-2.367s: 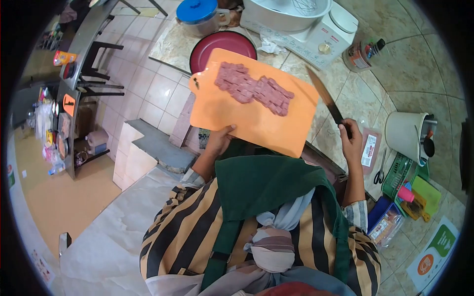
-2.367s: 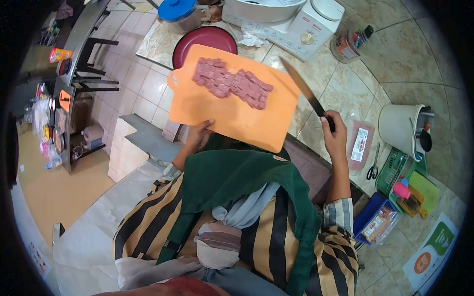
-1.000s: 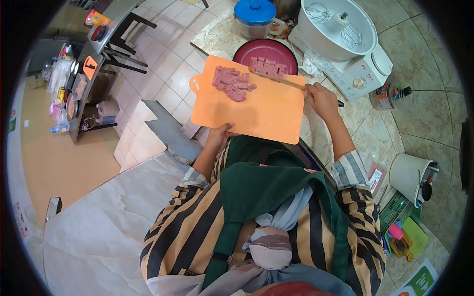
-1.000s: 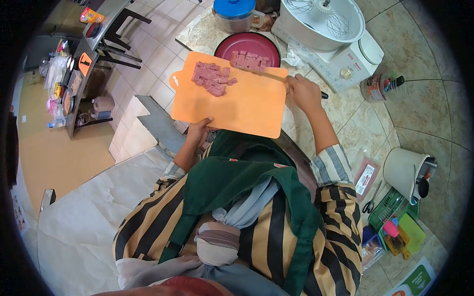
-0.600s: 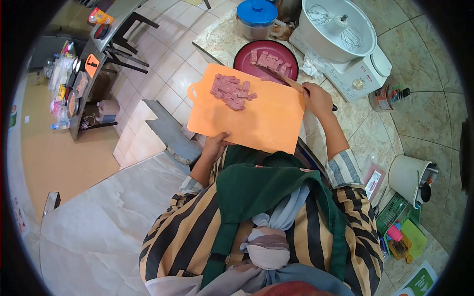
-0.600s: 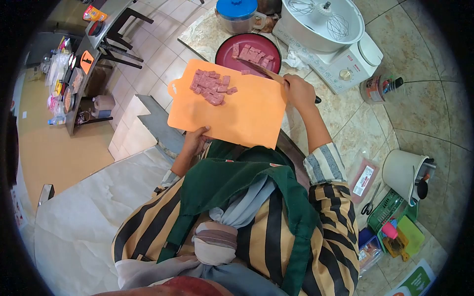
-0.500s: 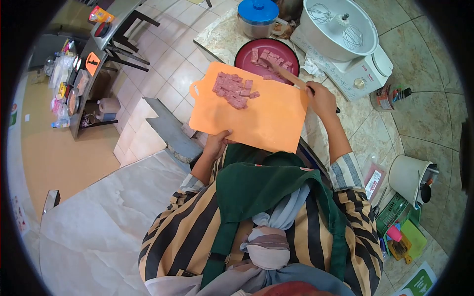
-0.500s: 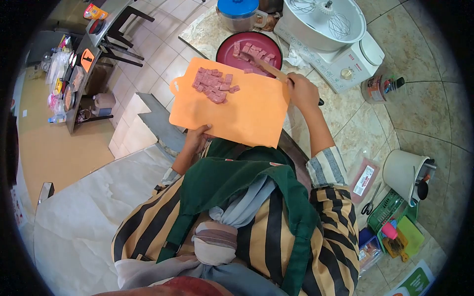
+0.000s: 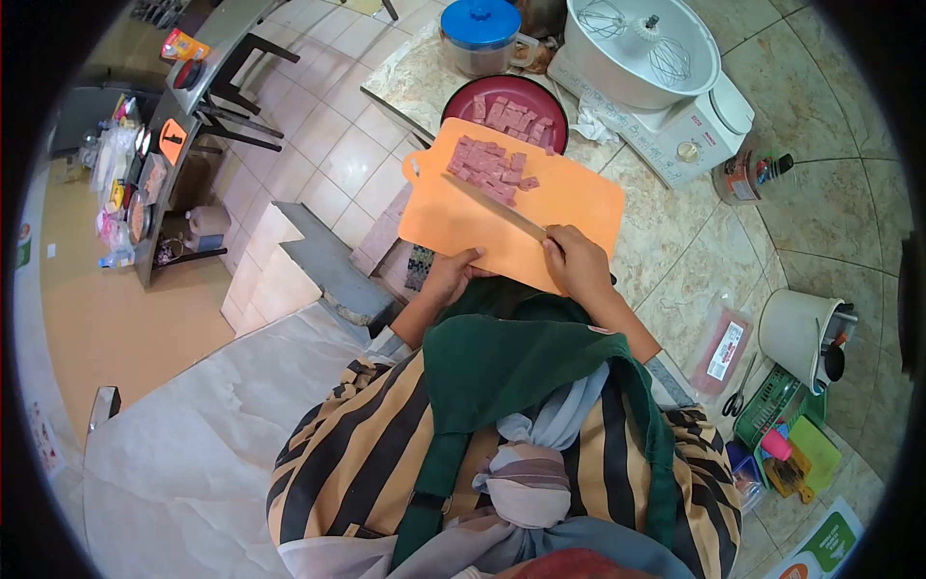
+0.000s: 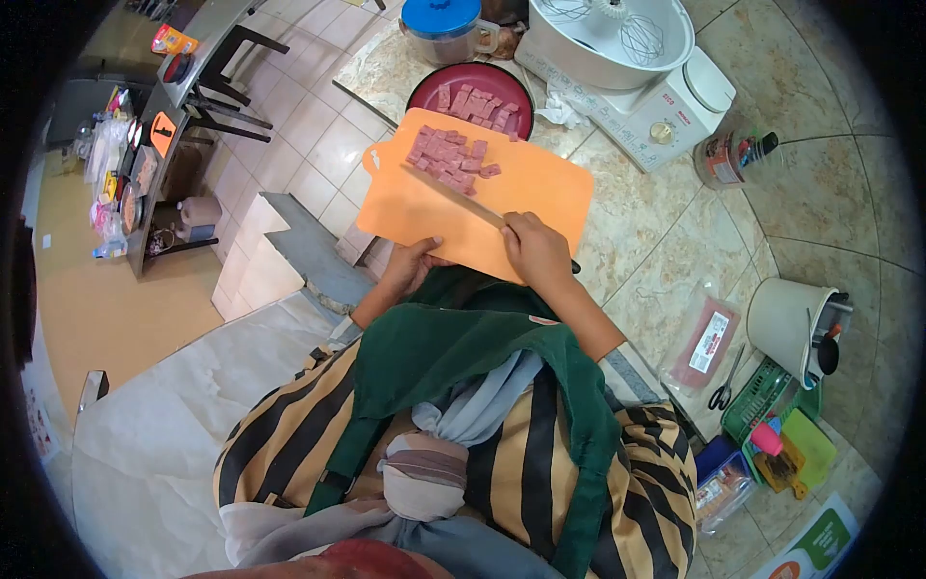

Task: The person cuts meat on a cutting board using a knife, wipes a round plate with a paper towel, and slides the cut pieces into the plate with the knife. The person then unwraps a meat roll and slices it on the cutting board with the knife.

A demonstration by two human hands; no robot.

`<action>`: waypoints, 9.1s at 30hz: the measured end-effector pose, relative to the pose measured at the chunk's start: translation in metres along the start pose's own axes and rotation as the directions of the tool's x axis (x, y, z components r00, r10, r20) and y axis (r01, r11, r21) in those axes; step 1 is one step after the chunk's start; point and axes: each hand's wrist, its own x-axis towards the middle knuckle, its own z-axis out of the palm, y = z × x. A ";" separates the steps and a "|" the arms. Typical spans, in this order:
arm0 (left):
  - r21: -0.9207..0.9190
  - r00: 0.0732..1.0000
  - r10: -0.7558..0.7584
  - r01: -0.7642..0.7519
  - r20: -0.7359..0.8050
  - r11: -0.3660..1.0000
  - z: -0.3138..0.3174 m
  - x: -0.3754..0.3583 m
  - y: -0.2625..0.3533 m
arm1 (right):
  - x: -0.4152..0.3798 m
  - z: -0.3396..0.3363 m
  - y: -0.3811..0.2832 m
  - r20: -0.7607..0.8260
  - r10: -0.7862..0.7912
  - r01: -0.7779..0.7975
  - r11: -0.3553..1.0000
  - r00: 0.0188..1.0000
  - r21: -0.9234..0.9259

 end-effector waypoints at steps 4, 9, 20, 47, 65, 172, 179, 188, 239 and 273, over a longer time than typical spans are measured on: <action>0.022 1.000 0.009 -0.010 0.030 1.000 0.009 -0.006 0.000 | 0.009 0.000 0.011 -0.022 -0.006 0.005 0.999 1.000 -0.043; -0.021 1.000 -0.006 0.006 0.005 1.000 0.011 -0.008 0.001 | 0.028 -0.004 0.020 -0.016 -0.029 0.027 0.995 0.999 -0.095; -0.062 1.000 -0.004 0.003 -0.025 0.998 0.009 -0.033 0.011 | 0.092 -0.008 0.041 -0.005 -0.093 0.089 0.968 0.996 -0.237; 0.035 0.994 0.079 -0.077 -0.071 0.996 -0.014 -0.019 0.042 | 0.083 -0.039 0.056 0.068 -0.091 0.099 0.986 0.994 -0.134; 0.083 0.992 0.092 -0.084 -0.091 0.993 -0.018 -0.050 0.043 | 0.070 -0.072 0.054 -0.137 0.167 -0.177 0.982 0.976 -0.066; 0.952 0.579 -0.798 0.116 0.167 0.283 0.264 0.021 -0.179 | -0.342 -0.105 0.229 -0.438 0.894 0.491 0.426 -0.096 0.760; 0.956 0.581 -0.790 0.068 0.195 0.286 0.280 0.015 -0.178 | -0.403 -0.111 0.219 -0.587 0.759 0.280 0.650 -0.283 0.706; 0.828 0.416 -0.716 -0.310 0.560 0.468 0.294 0.029 -0.215 | -0.420 -0.239 0.106 -0.690 0.683 -0.566 0.676 0.240 0.472; 0.411 0.519 -0.270 -0.834 0.811 -0.369 0.200 0.143 -0.065 | -0.128 -0.075 0.176 -0.322 0.455 -0.505 0.859 0.830 -0.087; 0.477 0.549 -0.288 -0.831 0.785 -0.286 0.183 0.152 -0.076 | -0.119 -0.065 0.175 -0.411 0.205 -0.315 0.924 0.888 -0.219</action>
